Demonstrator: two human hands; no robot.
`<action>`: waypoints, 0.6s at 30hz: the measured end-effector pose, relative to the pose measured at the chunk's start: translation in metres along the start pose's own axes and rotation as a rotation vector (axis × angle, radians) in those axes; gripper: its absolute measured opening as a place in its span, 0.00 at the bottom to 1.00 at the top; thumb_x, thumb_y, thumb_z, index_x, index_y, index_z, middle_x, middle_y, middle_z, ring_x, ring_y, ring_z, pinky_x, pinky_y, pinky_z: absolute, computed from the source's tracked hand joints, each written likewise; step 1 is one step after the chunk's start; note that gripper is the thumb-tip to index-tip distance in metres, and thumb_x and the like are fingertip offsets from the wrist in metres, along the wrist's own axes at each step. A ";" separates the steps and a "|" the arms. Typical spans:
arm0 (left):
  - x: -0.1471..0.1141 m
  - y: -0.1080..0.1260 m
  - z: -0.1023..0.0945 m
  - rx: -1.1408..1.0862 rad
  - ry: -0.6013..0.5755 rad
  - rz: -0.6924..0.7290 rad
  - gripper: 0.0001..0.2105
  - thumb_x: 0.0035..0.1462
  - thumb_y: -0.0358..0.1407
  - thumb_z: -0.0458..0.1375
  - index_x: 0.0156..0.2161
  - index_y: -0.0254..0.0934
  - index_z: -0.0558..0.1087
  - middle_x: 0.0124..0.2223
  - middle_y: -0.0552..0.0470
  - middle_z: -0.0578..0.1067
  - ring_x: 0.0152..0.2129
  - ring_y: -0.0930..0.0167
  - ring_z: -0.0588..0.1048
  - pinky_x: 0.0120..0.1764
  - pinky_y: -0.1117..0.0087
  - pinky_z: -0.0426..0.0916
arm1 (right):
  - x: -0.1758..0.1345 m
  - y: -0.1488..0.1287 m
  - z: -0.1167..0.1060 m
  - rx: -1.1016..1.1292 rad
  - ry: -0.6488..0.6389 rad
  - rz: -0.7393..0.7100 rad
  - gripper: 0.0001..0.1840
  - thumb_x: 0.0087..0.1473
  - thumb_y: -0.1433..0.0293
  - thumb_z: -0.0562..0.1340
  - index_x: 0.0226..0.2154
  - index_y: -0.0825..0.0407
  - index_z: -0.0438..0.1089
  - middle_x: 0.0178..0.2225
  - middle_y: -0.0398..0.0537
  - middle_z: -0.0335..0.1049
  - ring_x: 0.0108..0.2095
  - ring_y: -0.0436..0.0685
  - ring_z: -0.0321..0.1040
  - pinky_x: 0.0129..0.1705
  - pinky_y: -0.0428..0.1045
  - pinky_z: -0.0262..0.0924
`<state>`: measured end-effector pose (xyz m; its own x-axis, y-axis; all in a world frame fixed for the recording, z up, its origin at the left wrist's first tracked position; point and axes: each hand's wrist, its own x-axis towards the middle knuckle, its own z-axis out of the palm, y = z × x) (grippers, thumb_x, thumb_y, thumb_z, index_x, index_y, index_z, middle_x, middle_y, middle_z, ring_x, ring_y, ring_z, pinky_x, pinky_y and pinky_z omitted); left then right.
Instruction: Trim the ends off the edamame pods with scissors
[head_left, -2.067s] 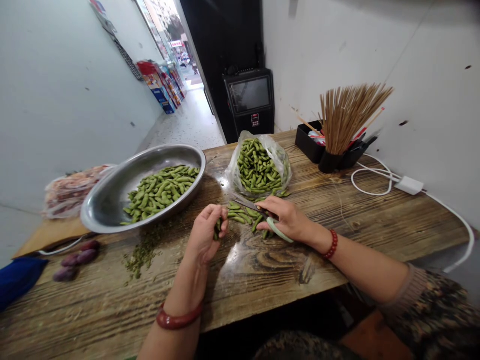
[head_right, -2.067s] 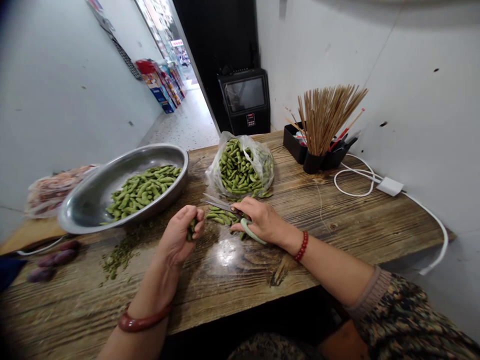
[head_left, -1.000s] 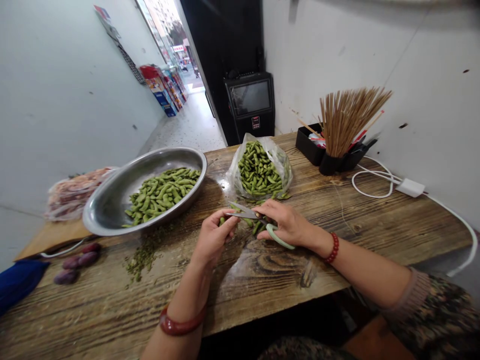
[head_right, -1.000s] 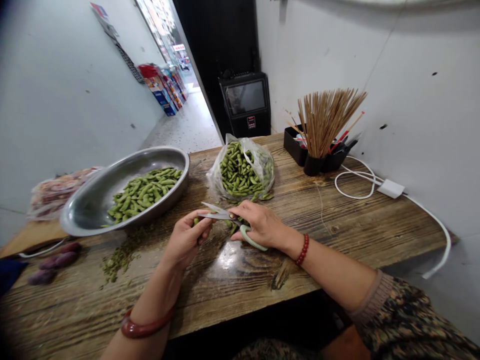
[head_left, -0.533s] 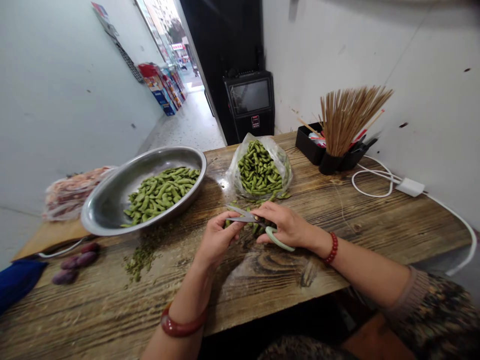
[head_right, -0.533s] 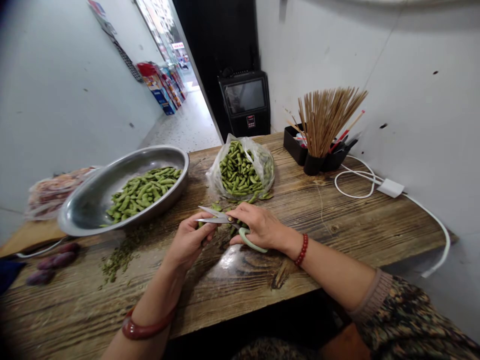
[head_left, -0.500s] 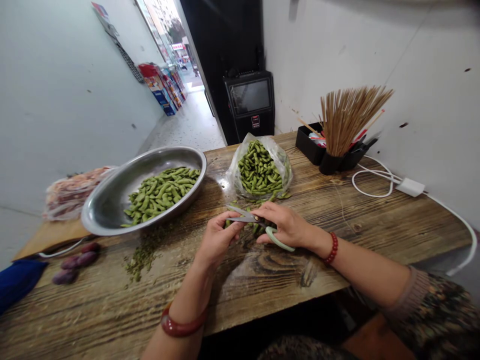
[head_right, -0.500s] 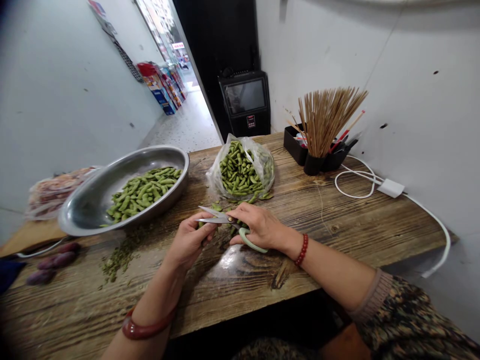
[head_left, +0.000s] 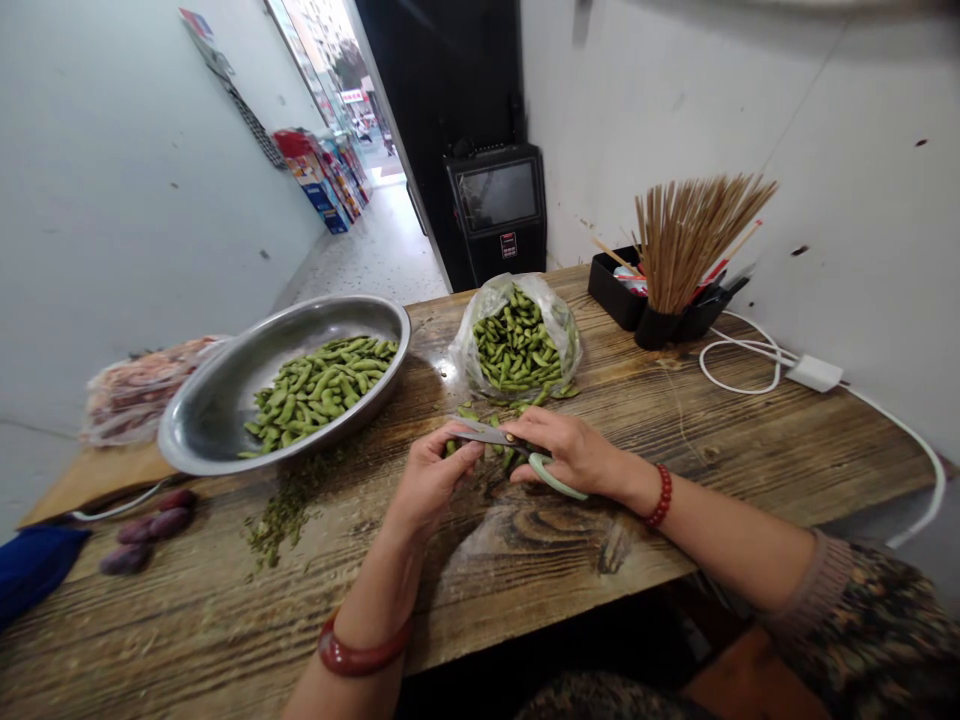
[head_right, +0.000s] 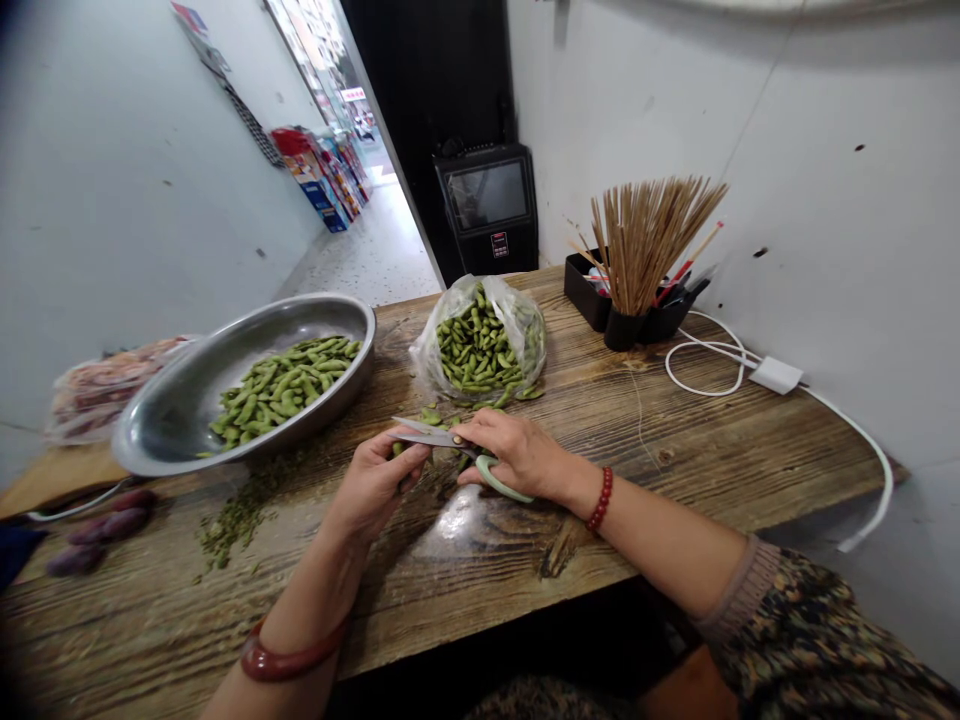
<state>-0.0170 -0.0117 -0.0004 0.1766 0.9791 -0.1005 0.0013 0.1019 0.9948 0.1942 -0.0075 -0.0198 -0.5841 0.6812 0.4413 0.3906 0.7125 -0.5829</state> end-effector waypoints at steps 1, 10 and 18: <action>0.000 0.000 -0.001 0.001 0.006 0.006 0.10 0.46 0.38 0.65 0.33 0.34 0.74 0.19 0.59 0.64 0.14 0.80 0.57 0.18 0.78 0.50 | 0.000 0.001 0.000 -0.007 0.001 0.004 0.28 0.51 0.64 0.66 0.53 0.53 0.63 0.40 0.52 0.66 0.39 0.56 0.66 0.41 0.50 0.64; 0.002 0.004 -0.005 -0.161 0.018 -0.062 0.12 0.46 0.38 0.65 0.33 0.36 0.68 0.19 0.61 0.62 0.14 0.81 0.58 0.16 0.81 0.50 | 0.000 0.006 -0.001 -0.049 0.099 0.040 0.27 0.51 0.62 0.65 0.51 0.55 0.64 0.39 0.53 0.67 0.36 0.56 0.66 0.39 0.50 0.64; 0.004 0.005 -0.006 -0.295 0.042 -0.052 0.12 0.45 0.34 0.65 0.33 0.36 0.67 0.20 0.61 0.65 0.14 0.81 0.58 0.15 0.82 0.50 | 0.002 0.005 0.001 -0.021 0.091 -0.010 0.36 0.46 0.59 0.68 0.55 0.54 0.61 0.42 0.55 0.65 0.41 0.59 0.66 0.44 0.54 0.64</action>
<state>-0.0219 -0.0063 0.0041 0.1428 0.9771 -0.1575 -0.2776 0.1923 0.9412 0.1944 -0.0030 -0.0224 -0.5211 0.6862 0.5075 0.4005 0.7217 -0.5646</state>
